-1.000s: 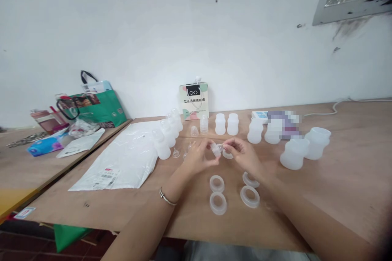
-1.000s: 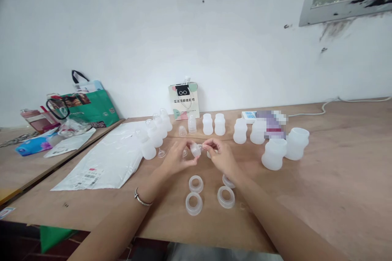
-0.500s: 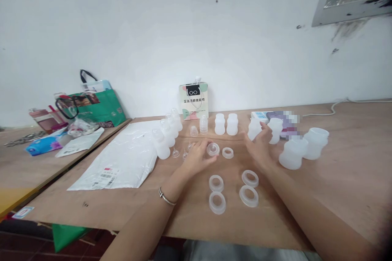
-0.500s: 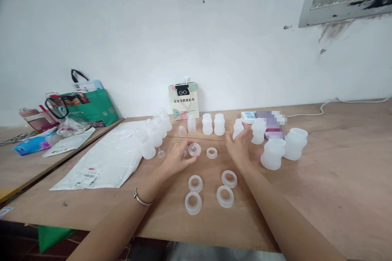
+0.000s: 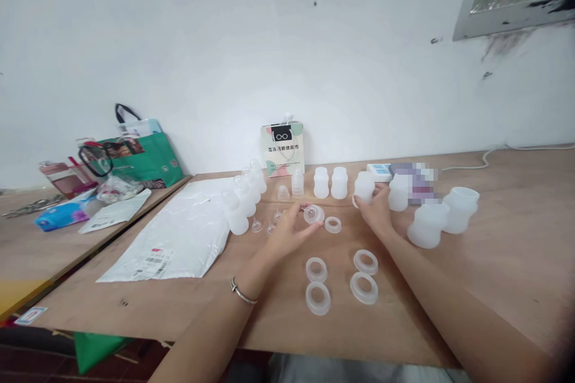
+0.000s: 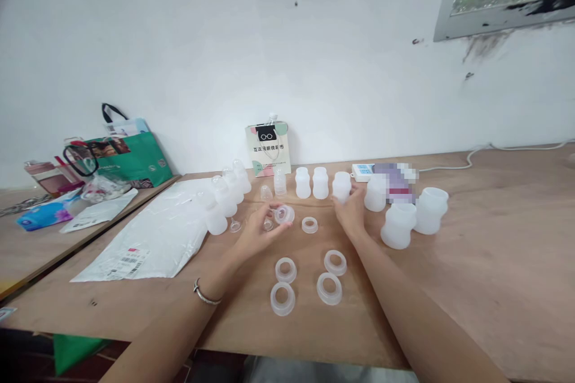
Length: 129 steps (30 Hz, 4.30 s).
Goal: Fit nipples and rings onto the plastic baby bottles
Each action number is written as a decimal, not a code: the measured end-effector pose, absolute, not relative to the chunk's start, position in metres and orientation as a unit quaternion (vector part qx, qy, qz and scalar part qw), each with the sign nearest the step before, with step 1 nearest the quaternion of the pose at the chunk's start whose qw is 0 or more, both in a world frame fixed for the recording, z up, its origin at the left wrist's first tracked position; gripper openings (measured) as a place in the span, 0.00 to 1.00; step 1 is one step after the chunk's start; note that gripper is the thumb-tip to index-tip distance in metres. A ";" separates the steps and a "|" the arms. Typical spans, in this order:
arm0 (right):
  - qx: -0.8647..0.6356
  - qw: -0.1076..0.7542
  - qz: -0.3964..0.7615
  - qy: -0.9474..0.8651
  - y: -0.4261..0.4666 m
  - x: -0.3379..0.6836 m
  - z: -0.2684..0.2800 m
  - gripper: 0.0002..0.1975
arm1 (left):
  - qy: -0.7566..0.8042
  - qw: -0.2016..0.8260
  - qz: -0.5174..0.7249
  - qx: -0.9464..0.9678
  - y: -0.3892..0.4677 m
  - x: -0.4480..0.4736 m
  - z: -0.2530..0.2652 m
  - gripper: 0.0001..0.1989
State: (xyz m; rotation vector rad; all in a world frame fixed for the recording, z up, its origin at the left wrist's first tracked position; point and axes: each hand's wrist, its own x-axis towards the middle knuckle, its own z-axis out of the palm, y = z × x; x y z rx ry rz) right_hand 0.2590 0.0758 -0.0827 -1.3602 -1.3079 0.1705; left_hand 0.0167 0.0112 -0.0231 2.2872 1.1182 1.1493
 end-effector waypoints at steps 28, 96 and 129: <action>-0.370 0.444 0.073 -0.813 0.014 0.222 -0.051 0.26 | 0.353 0.462 0.469 0.664 0.034 0.012 -0.037 0.19; -0.449 0.423 0.147 -0.773 -0.007 0.201 -0.038 0.20 | 0.361 0.449 0.452 0.681 0.030 0.004 -0.020 0.18; -0.335 0.433 0.595 -0.589 -0.004 0.196 -0.040 0.20 | 0.222 0.591 0.441 0.638 0.038 -0.002 -0.025 0.23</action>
